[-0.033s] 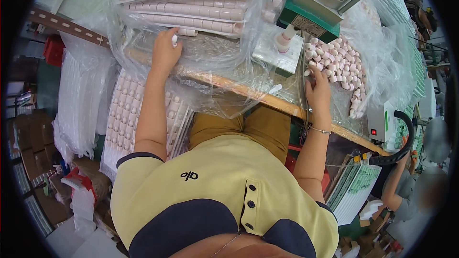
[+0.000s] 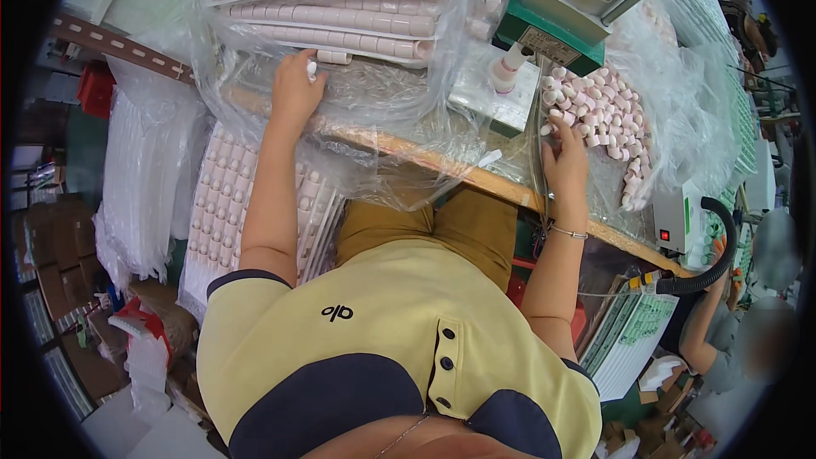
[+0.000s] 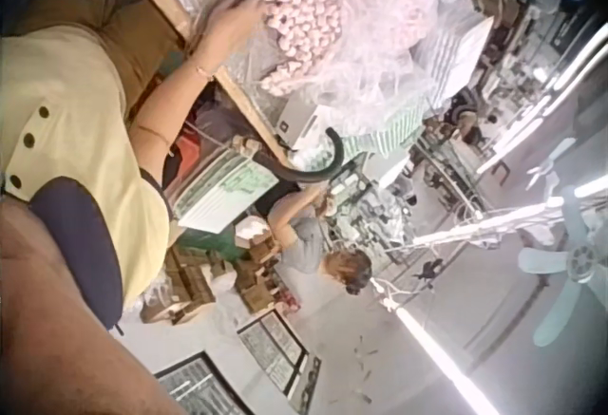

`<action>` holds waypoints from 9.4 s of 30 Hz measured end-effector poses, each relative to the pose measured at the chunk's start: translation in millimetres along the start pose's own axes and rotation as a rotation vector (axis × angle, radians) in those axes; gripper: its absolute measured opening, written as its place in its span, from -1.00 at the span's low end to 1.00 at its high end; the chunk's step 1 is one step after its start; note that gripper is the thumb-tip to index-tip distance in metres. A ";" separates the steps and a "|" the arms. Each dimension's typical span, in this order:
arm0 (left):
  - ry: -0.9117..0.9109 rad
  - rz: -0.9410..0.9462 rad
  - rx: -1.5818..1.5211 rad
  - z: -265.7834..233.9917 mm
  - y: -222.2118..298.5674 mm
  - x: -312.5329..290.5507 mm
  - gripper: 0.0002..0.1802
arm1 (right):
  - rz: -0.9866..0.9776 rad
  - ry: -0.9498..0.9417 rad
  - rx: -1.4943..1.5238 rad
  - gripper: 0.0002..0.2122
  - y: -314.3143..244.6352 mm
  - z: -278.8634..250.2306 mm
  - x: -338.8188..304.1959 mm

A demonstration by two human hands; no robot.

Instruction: Manually assemble and organize small plastic components into packaging trays.

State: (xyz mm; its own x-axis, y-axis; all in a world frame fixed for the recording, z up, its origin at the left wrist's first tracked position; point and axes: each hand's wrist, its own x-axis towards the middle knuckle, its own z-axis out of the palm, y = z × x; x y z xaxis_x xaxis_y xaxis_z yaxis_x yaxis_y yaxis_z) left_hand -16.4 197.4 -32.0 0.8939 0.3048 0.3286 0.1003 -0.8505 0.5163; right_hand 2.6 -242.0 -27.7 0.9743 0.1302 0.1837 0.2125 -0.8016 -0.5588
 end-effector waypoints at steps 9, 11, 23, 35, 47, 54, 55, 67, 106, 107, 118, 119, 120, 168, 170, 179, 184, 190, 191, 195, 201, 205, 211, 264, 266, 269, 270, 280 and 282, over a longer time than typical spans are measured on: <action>-0.048 -0.090 -0.120 17.6 -3.4 14.4 -0.62 | 0.101 -0.161 -0.167 -0.65 7.2 -3.8 21.5; -0.145 -0.109 -0.180 14.1 11.9 12.3 -0.64 | 0.131 -0.153 -0.161 -0.66 6.0 -9.1 18.6; -0.471 0.040 -1.027 12.6 125.3 -30.0 -0.68 | 0.111 0.130 0.617 -0.76 -53.4 -33.3 -21.8; -1.047 -0.260 -1.216 61.3 201.3 -24.2 -0.72 | -0.142 0.067 0.504 -0.73 -72.3 -37.7 -1.9; -0.760 0.099 -1.126 44.3 195.4 -40.1 -0.72 | -0.057 -0.029 0.529 -0.78 -76.1 -36.1 -12.0; -0.821 -0.025 -1.001 48.0 191.7 -39.3 -0.61 | 0.043 -0.066 0.895 -0.78 -81.5 -30.0 -8.5; -0.595 0.078 -0.961 52.0 198.5 -42.0 -0.57 | 0.059 -0.093 0.915 -0.78 -78.1 -26.7 -10.4; -0.250 0.118 -0.826 91.3 181.4 7.2 -0.33 | -0.086 0.221 0.261 -0.70 -75.7 13.3 66.8; -1.663 -0.200 -0.969 194.0 417.9 -251.7 -0.66 | 0.754 0.564 0.783 -0.77 111.9 -111.5 -254.3; -1.679 -0.201 -0.966 202.7 422.1 -254.4 -0.66 | 0.781 0.488 0.739 -0.76 119.3 -112.3 -254.7; -1.447 0.333 -1.002 224.6 444.1 -279.8 -0.59 | 0.785 0.765 0.692 -0.75 131.3 -115.9 -266.0; -1.360 0.377 -0.996 221.6 441.0 -282.3 -0.58 | 0.718 0.758 0.720 -0.74 137.1 -112.2 -271.0; -1.299 0.363 -1.063 220.9 436.0 -285.1 -0.58 | 0.731 0.794 0.782 -0.75 127.9 -108.0 -267.2; 0.399 -0.391 0.233 -198.4 -72.5 -331.2 -0.91 | 0.206 -0.035 -0.278 -0.49 124.8 -57.7 23.4; 0.291 -0.246 0.091 -179.6 -50.3 -261.4 -0.89 | 0.110 0.036 -0.170 -0.50 115.5 -46.4 6.3; -0.165 0.344 -0.302 -29.6 43.7 -23.4 -0.75 | 0.241 0.065 -0.163 -0.48 52.1 -40.8 -29.3; -0.177 0.546 -0.140 38.7 62.4 -0.5 -0.70 | 0.321 0.085 -0.059 -0.58 58.1 -43.9 -30.5; -0.227 0.511 -0.177 40.9 76.7 -10.9 -0.71 | 0.218 0.043 -0.192 -0.81 54.7 -48.7 -28.4; -0.207 0.534 -0.142 38.2 78.1 -14.7 -0.69 | 0.231 0.049 -0.191 -0.81 54.7 -49.3 -28.7; -0.387 0.314 -0.358 23.2 92.3 -23.4 -0.66 | 0.276 0.121 -0.246 -0.76 31.1 -59.7 -28.9; -0.754 -0.058 -1.165 25.3 157.8 -36.1 -0.77 | -0.080 0.071 0.828 -0.73 -72.4 -27.0 -14.6; -0.917 -0.133 -1.348 50.6 168.3 -37.9 -0.68 | -0.223 0.036 0.703 -0.74 -87.7 -20.6 -6.9; -1.009 -0.278 -1.234 59.2 183.1 -35.9 -0.53 | -0.367 0.145 0.466 -0.74 -79.6 -27.9 -6.0; -0.380 0.816 -0.848 37.7 191.3 -38.3 -0.73 | 0.428 -0.345 1.420 -0.79 -57.4 -0.7 -15.2; -0.400 0.832 -0.844 36.4 191.3 -35.9 -0.74 | 0.438 -0.374 1.435 -0.80 -53.0 -1.9 -17.5; -0.431 0.770 -0.832 39.6 195.7 -38.2 -0.75 | 0.446 -0.338 1.378 -0.80 -61.8 -10.9 -17.9; -0.443 0.693 -0.824 42.6 199.3 -40.3 -0.75 | 0.444 -0.269 1.306 -0.79 -64.6 -13.7 -17.4; -0.097 0.138 -0.918 121.3 203.5 8.3 -0.76 | 0.033 0.171 0.458 -0.72 -80.3 -7.2 56.9; -0.123 -0.069 -1.292 113.3 202.9 11.5 -0.77 | -0.042 0.180 0.295 -0.70 -86.8 5.8 67.3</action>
State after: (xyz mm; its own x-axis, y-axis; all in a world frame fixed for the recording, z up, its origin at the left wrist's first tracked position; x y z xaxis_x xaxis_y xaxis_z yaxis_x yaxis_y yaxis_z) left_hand 63.7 -20.2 -13.1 0.9448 0.2312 0.2323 -0.2820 0.2124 0.9356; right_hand 50.2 -160.4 28.5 0.9412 0.0334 0.3363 0.2899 -0.5910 -0.7527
